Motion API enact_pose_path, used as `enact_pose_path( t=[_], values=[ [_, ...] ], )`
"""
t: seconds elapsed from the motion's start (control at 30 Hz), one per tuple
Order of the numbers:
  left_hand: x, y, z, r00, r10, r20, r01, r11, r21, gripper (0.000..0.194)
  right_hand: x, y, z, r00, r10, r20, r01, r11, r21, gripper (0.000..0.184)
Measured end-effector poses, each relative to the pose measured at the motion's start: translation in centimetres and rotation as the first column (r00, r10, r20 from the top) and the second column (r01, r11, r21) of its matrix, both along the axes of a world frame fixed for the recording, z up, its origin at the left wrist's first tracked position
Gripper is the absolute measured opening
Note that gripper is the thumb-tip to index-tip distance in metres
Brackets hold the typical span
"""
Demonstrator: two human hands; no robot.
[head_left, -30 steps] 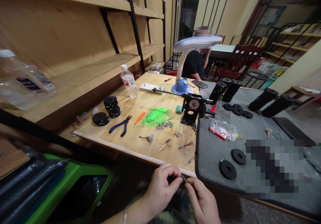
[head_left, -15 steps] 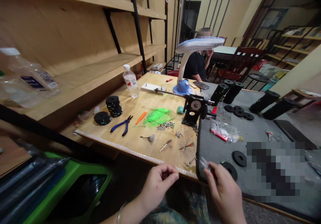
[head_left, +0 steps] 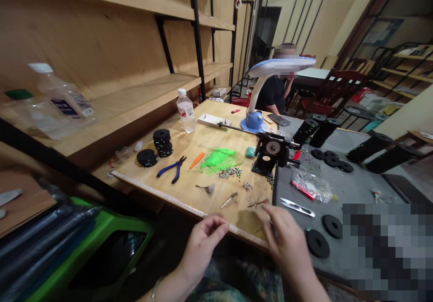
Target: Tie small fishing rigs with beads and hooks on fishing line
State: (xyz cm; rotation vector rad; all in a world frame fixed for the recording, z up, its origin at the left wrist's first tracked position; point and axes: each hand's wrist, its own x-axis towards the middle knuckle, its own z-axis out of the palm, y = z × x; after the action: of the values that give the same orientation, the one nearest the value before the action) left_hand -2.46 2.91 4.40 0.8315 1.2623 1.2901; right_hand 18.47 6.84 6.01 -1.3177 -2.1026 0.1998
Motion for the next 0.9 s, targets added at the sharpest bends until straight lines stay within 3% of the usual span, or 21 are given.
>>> enact_pose_path(
  t=[0.07, 0.13, 0.2, 0.27, 0.47, 0.6, 0.7, 0.8, 0.9],
  values=[
    [-0.2, 0.1, -0.2, 1.0, 0.016, 0.017, -0.016, 1.0, 0.004, 0.02, -3.3, -1.4, 0.0, 0.958, 0.074, -0.276, -0.132, 0.971, -0.201, 0.027],
    [-0.4, 0.1, -0.3, 0.999, 0.023, 0.041, -0.023, 1.0, 0.007, 0.019, -5.8, -2.1, -0.4, 0.882, 0.082, -0.464, -0.278, 0.885, -0.372, 0.024],
    [-0.6, 0.1, -0.4, 0.998, 0.019, 0.056, -0.02, 1.0, 0.014, 0.018, -7.2, -2.1, -1.1, 0.828, 0.058, -0.557, -0.368, 0.806, -0.464, 0.022],
    [-0.7, 0.1, -0.5, 0.998, 0.011, 0.056, -0.012, 1.0, 0.02, 0.019, -7.7, -1.7, -1.9, 0.817, 0.039, -0.575, -0.391, 0.77, -0.504, 0.021],
    [-1.2, 0.3, -1.1, 0.997, 0.058, 0.041, -0.058, 0.998, 0.001, 0.021, -7.4, -0.8, -3.7, 0.91, 0.102, -0.403, -0.3, 0.832, -0.467, 0.025],
    [-2.7, 1.2, -1.5, 0.985, 0.171, 0.033, -0.171, 0.985, -0.017, 0.022, -7.3, -0.6, -3.9, 0.959, 0.143, -0.244, -0.241, 0.866, -0.439, 0.024],
    [-4.3, 1.4, -1.6, 0.969, 0.242, -0.057, -0.239, 0.969, 0.055, 0.021, -7.5, -0.3, -3.6, 0.982, 0.153, -0.112, -0.187, 0.872, -0.452, 0.021],
    [-5.3, 0.6, -1.6, 0.95, 0.215, -0.226, -0.177, 0.968, 0.175, 0.015, -8.0, 0.1, -3.1, 0.983, 0.185, 0.013, -0.156, 0.863, -0.48, 0.018],
    [-5.4, -1.0, -2.1, 0.883, 0.137, -0.45, -0.01, 0.962, 0.273, 0.012, -8.6, 0.8, -2.4, 0.967, 0.226, 0.116, -0.135, 0.844, -0.519, 0.015]
  ],
)
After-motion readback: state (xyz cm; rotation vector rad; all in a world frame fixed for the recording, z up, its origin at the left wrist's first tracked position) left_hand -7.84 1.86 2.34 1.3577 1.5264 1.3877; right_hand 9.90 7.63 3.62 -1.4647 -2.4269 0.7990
